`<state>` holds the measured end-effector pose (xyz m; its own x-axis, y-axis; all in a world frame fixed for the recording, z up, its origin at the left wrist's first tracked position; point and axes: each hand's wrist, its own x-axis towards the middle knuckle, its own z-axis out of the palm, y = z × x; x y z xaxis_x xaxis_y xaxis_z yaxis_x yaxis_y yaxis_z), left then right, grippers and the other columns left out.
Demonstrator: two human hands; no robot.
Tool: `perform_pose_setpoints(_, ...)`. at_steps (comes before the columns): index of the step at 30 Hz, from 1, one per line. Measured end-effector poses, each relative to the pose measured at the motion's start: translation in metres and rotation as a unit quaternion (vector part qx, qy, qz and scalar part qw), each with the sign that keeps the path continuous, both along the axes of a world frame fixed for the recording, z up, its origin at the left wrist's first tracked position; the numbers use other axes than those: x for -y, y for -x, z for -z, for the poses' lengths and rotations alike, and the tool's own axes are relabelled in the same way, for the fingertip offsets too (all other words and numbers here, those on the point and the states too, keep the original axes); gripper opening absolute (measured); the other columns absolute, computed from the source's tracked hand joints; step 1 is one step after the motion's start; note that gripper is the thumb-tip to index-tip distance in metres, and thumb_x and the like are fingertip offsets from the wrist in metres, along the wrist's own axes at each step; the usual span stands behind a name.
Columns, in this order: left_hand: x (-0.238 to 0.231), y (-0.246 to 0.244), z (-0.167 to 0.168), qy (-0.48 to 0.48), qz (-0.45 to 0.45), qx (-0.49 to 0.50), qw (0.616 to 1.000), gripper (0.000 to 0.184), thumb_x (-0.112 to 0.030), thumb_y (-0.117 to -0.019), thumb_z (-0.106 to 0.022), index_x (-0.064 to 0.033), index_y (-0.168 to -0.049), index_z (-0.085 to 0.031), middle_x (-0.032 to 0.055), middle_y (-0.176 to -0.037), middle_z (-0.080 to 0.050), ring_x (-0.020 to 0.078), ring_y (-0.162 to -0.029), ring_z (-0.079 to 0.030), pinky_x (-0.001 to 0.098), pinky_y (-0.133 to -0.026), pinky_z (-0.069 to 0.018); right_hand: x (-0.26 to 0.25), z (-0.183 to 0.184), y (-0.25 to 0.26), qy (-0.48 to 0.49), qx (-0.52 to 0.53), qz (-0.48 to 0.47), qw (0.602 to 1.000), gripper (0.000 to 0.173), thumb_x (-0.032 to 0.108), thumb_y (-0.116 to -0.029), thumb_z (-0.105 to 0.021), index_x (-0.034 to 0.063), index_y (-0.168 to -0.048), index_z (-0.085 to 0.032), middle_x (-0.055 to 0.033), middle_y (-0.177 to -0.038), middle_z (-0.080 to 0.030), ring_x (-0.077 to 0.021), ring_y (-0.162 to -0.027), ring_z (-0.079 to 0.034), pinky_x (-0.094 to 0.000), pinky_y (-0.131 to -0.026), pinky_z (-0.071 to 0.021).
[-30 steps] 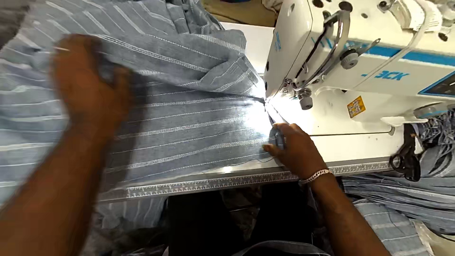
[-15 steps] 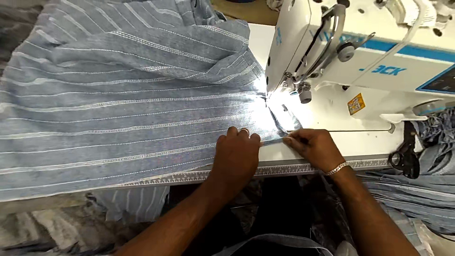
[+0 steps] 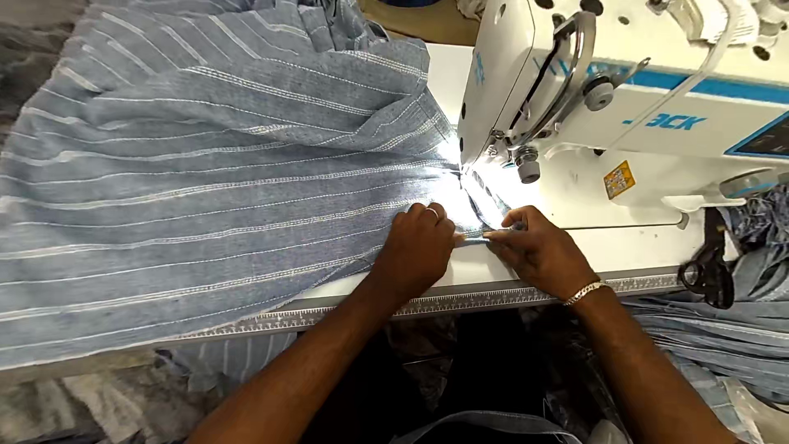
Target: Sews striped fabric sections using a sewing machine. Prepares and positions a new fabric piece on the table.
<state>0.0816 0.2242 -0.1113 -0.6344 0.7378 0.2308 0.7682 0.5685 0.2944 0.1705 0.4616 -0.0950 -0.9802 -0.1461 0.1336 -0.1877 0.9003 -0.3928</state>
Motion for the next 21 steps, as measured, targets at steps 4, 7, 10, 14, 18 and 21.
perform_pose_setpoints(4,-0.009,0.001,-0.006,0.002,-0.080,0.042,0.996,0.042,-0.039,-0.1041,-0.052,-0.0049,-0.088,-0.070,0.0171,-0.115,-0.063,0.0377,-0.107,-0.061,0.0553,-0.084,-0.0503,0.014,-0.013,0.020,0.026,0.045,0.079,0.996,0.027,0.035,-0.1021,-0.060,0.0124,-0.095,-0.074,-0.0044,-0.093,-0.064,-0.0179,-0.080,-0.064,-0.0413,-0.069,-0.0550)
perform_pose_setpoints(7,-0.008,0.005,-0.005,-0.004,-0.135,0.033,0.990,0.045,-0.053,-0.0959,-0.058,-0.0109,-0.099,-0.071,0.0169,-0.135,-0.060,0.0416,-0.125,-0.054,0.0623,-0.091,-0.0437,0.035,-0.028,0.033,0.069,0.112,0.213,0.968,0.021,0.027,-0.0933,-0.072,0.0082,-0.095,-0.062,-0.0063,-0.076,-0.062,-0.0235,-0.068,-0.062,-0.0472,-0.061,-0.0512)
perform_pose_setpoints(10,-0.005,0.014,-0.004,0.060,-0.154,0.054,0.985,0.069,-0.069,-0.0928,-0.042,-0.0280,-0.146,-0.056,0.0174,-0.166,-0.032,0.0458,-0.155,-0.020,0.0748,-0.118,-0.0127,0.054,-0.022,0.032,0.114,0.080,0.227,0.964,0.036,0.035,-0.0930,-0.076,0.0079,-0.113,-0.063,-0.0034,-0.075,-0.067,-0.0196,-0.066,-0.066,-0.0444,-0.062,-0.0566)
perform_pose_setpoints(14,-0.003,0.016,-0.003,0.096,-0.125,0.057,0.986,0.067,-0.071,-0.0968,-0.029,-0.0407,-0.153,-0.049,0.0163,-0.170,-0.025,0.0477,-0.157,-0.012,0.0801,-0.115,-0.0018,0.069,-0.009,0.025,0.065,0.031,0.240,0.968,0.032,0.039,-0.0963,-0.071,0.0079,-0.101,-0.066,-0.0071,-0.079,-0.064,-0.0233,-0.069,-0.064,-0.0452,-0.062,-0.0529)
perform_pose_setpoints(18,-0.001,0.016,-0.004,0.103,-0.119,0.061,0.986,0.066,-0.073,-0.0969,-0.028,-0.0442,-0.152,-0.049,0.0142,-0.170,-0.024,0.0467,-0.157,-0.010,0.0792,-0.116,-0.0010,0.069,-0.010,0.023,-0.007,0.018,0.244,0.970,0.024,0.029,-0.1000,-0.063,0.0068,-0.103,-0.071,-0.0097,-0.088,-0.070,-0.0263,-0.081,-0.070,-0.0467,-0.069,-0.0564)
perform_pose_setpoints(21,0.000,0.017,-0.005,0.101,-0.119,0.068,0.985,0.066,-0.074,-0.0963,-0.029,-0.0447,-0.151,-0.050,0.0131,-0.170,-0.025,0.0461,-0.157,-0.011,0.0786,-0.116,-0.0004,0.068,0.001,0.019,-0.037,-0.078,0.198,0.976,0.017,0.020,-0.0979,-0.064,0.0060,-0.097,-0.074,-0.0089,-0.082,-0.069,-0.0245,-0.075,-0.070,-0.0426,-0.064,-0.0576)
